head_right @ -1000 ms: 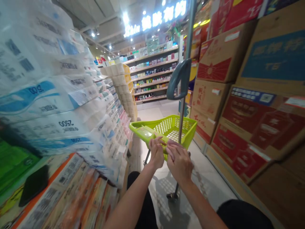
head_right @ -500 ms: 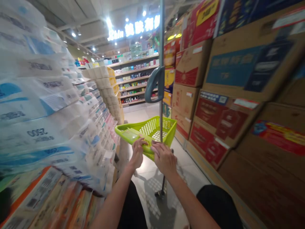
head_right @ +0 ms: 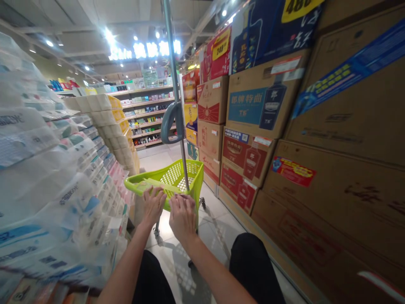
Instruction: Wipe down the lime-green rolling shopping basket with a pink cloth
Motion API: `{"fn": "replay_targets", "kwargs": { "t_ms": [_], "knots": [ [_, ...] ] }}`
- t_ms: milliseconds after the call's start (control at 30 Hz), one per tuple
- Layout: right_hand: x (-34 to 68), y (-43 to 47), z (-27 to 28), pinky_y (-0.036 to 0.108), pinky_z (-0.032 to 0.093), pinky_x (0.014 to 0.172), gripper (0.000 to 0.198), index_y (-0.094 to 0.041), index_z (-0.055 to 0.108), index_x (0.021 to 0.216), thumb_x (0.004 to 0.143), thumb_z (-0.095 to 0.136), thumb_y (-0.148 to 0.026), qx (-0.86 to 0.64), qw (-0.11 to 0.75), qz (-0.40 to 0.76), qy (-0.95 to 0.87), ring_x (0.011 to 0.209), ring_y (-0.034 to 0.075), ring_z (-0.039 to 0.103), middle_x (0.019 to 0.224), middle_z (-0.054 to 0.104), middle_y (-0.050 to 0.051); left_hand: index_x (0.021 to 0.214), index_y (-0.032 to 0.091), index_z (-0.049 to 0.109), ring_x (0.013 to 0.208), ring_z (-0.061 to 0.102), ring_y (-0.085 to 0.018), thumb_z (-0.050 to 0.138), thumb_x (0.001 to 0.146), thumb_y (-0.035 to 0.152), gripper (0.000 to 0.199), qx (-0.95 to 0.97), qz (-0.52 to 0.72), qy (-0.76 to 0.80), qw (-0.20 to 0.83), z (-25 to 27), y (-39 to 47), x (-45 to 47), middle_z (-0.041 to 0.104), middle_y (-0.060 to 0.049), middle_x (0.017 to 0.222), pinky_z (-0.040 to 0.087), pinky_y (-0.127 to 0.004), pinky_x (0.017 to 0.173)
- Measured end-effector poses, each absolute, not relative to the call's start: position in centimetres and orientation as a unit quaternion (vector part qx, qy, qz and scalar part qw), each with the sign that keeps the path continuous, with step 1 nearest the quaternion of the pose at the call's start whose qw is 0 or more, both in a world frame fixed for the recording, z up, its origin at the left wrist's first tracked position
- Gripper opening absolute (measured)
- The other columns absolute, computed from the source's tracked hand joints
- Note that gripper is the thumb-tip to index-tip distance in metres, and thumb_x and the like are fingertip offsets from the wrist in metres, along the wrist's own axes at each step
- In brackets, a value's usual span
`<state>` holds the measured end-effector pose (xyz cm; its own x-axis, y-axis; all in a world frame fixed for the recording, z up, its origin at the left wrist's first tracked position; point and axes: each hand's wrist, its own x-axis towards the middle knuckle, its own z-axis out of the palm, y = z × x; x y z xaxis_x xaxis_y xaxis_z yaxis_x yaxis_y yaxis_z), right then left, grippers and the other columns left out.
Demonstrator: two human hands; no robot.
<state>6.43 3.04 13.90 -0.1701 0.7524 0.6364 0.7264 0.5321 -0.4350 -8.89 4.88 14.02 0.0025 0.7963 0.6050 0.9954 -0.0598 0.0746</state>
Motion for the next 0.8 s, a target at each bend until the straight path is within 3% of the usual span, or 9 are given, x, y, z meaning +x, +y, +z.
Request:
{"fn": "replay_targets", "kwargs": {
  "t_ms": [133, 233, 367, 533, 800],
  "knots": [
    [9.4, 4.7, 13.6, 0.03, 0.048, 0.087, 0.033, -0.028, 0.063, 0.118, 0.091, 0.049, -0.014, -0.498, 0.422, 0.042, -0.756, 0.109, 0.02, 0.057, 0.126, 0.063, 0.001, 0.11, 0.027, 0.064, 0.132, 0.039, -0.027, 0.038, 0.097, 0.042, 0.033, -0.679, -0.286, -0.655, 0.165, 14.1, 5.0, -9.4, 0.054, -0.004, 0.138, 0.033, -0.046, 0.108],
    [10.0, 5.1, 13.8, 0.031, 0.048, 0.086, 0.03, -0.027, 0.065, 0.113, 0.092, 0.048, -0.015, -0.519, 0.423, 0.047, -0.741, 0.105, 0.02, 0.059, 0.121, 0.065, 0.001, 0.132, 0.023, 0.053, 0.137, 0.036, -0.03, 0.036, 0.096, 0.048, 0.047, -0.572, -0.339, -0.729, 0.161, 14.1, 5.9, -11.4, 0.042, -0.012, 0.148, 0.031, -0.052, 0.11],
    [7.5, 3.1, 13.8, 0.034, 0.048, 0.091, 0.031, -0.024, 0.063, 0.119, 0.093, 0.047, -0.015, -0.484, 0.433, -0.002, -0.761, 0.11, 0.023, 0.056, 0.123, 0.064, 0.006, 0.131, 0.022, 0.056, 0.141, 0.032, -0.03, 0.033, 0.097, 0.048, 0.049, -0.539, -0.296, -0.769, 0.176, 14.0, 7.2, -13.9, 0.049, -0.015, 0.142, 0.021, -0.055, 0.116],
    [7.3, 3.1, 13.1, 0.034, 0.049, 0.087, 0.032, -0.025, 0.06, 0.125, 0.095, 0.048, -0.02, -0.465, 0.45, -0.021, -0.762, 0.108, 0.023, 0.056, 0.129, 0.062, 0.005, 0.131, 0.028, 0.056, 0.138, 0.037, -0.029, 0.032, 0.096, 0.051, 0.048, -0.548, -0.273, -0.772, 0.172, 14.1, 6.8, -14.2, 0.049, -0.011, 0.143, 0.022, -0.056, 0.115],
    [9.2, 4.1, 13.3, 0.037, 0.05, 0.089, 0.028, -0.025, 0.065, 0.114, 0.093, 0.049, -0.016, -0.489, 0.473, 0.014, -0.733, 0.109, 0.023, 0.057, 0.122, 0.066, 0.004, 0.131, 0.023, 0.057, 0.14, 0.028, -0.031, 0.037, 0.094, 0.049, 0.049, -0.54, -0.371, -0.745, 0.122, 13.2, 7.2, -11.8, 0.043, -0.013, 0.14, 0.026, -0.05, 0.117]
  ]
}}
